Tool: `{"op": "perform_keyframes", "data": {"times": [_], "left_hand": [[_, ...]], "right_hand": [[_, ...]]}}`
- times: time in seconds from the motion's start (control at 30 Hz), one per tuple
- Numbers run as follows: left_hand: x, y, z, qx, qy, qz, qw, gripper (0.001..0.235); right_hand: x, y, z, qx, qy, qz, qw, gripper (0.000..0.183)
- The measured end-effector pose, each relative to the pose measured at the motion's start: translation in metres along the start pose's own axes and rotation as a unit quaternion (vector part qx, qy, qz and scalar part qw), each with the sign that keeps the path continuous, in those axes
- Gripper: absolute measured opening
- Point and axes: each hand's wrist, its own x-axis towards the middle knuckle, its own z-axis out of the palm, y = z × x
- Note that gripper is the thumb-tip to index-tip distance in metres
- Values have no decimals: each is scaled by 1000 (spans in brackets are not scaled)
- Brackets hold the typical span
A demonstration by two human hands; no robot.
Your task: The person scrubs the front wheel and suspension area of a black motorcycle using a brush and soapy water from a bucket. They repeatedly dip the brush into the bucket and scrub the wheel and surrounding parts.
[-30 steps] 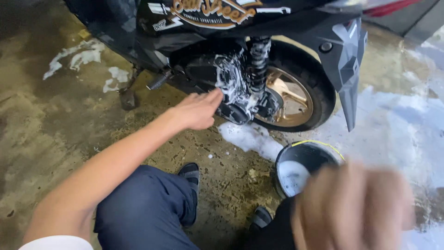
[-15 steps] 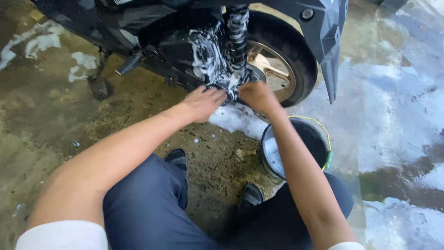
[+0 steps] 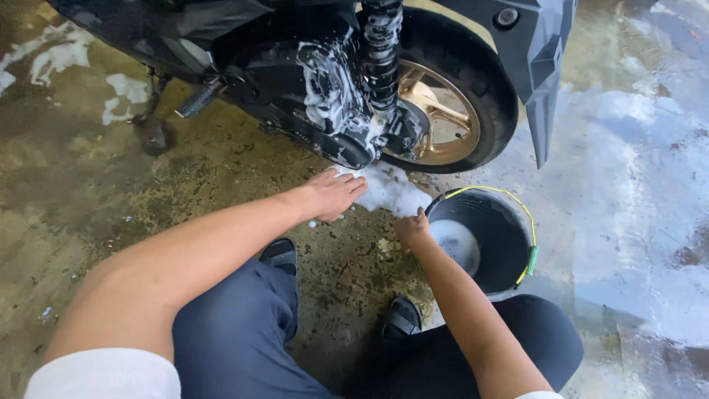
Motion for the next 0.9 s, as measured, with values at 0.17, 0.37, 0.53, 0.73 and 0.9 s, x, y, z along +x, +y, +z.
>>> {"op": "perform_keyframes", "data": {"times": [0.17,0.37,0.53,0.73,0.9], "left_hand": [[3,-4,9,-16,-18,-6,1000,92],[15,-7,4,-47,-8,-7,999,96],[27,0,-14,-51,57,-4,997,102],[69,16,-15,-42,97,46,993,104],[82,43,-43,-50,78,73,993,98]], "right_hand": [[6,5,1,49,26,-3,998,34],[-12,35,-37,283,141,36,948,26],[-93,93,-82,516,287,-10,807,27],[-164,144,-81,549,312,156,760,24],[-195,161,-52,611,370,189,674,32]]}}
